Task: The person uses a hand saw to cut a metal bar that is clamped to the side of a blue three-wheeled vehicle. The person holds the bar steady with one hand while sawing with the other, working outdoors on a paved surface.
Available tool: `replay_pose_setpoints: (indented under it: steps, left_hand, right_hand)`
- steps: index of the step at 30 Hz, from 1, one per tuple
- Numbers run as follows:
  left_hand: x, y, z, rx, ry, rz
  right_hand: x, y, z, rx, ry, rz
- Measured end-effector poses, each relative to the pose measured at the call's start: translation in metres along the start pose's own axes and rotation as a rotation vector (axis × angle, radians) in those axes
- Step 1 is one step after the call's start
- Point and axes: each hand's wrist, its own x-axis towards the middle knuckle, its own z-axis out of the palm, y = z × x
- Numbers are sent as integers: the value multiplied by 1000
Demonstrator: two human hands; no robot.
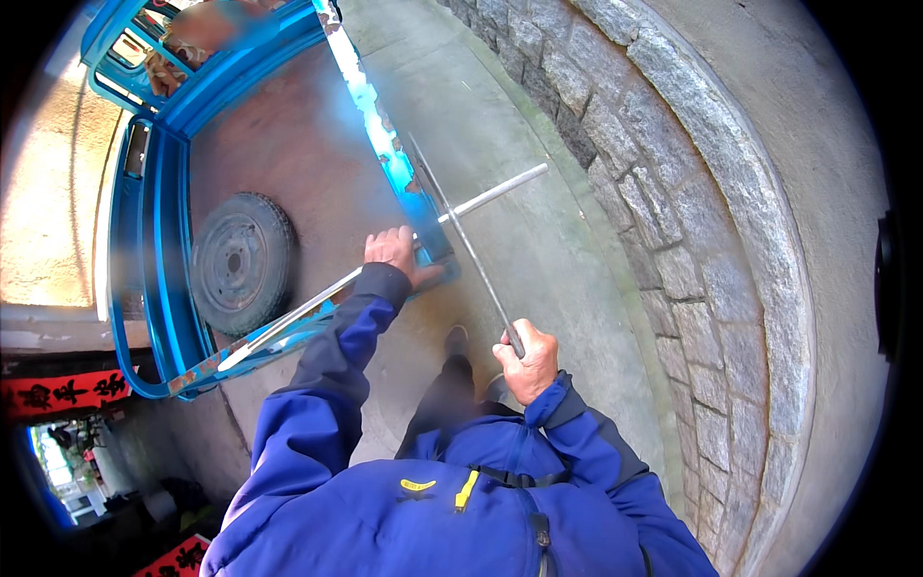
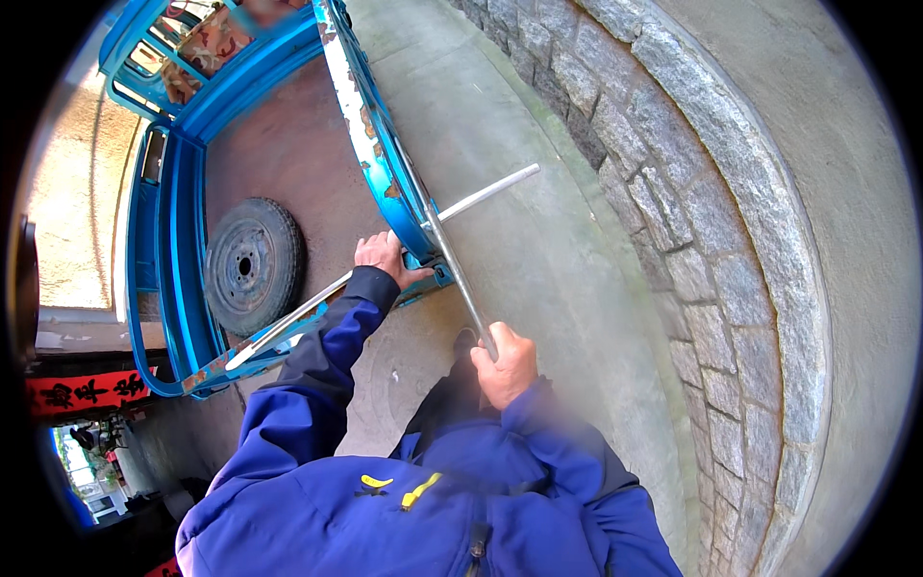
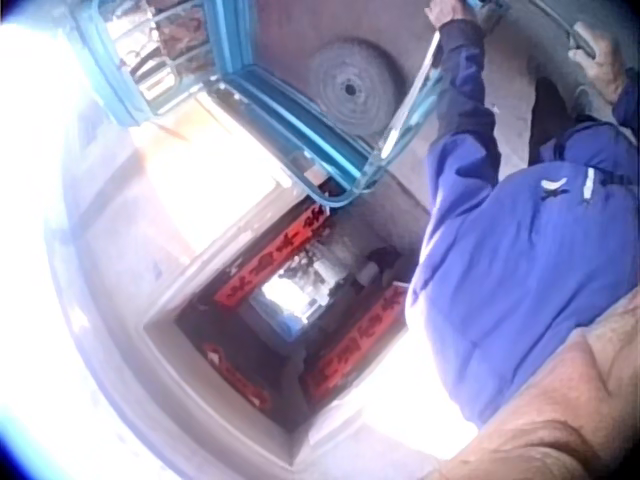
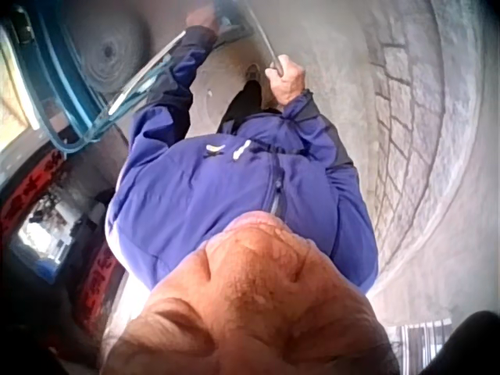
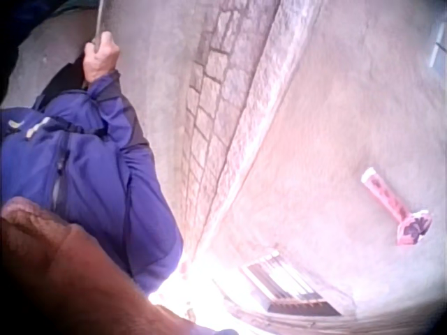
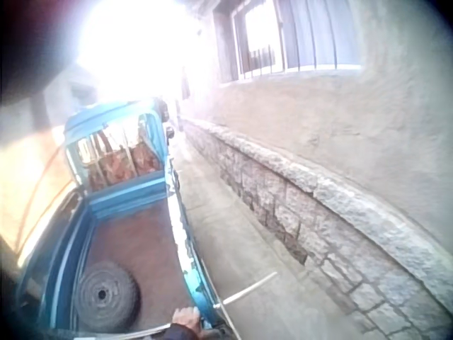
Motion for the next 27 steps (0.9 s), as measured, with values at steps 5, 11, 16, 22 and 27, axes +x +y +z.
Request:
replay_pose_setpoints:
  steps: [5,11,16,22,27]
  left_hand:
    - [-7,5,2,-20,29,-124]
    - [-6,11,-3,-16,-23,-152]
    - [-6,13,-8,-22,-13,-147]
    - [-8,11,0,-3,51,-123]
    - [-6,5,5,42,51,-119]
  right_hand:
    - [0,1,3,3,10,-45]
    - [0,5,8,68,84,-72]
    - [-3,12,7,27,33,-2]
    - [-10,7,18,-38,71,-125]
    - [-13,12,22,-80,80,-213]
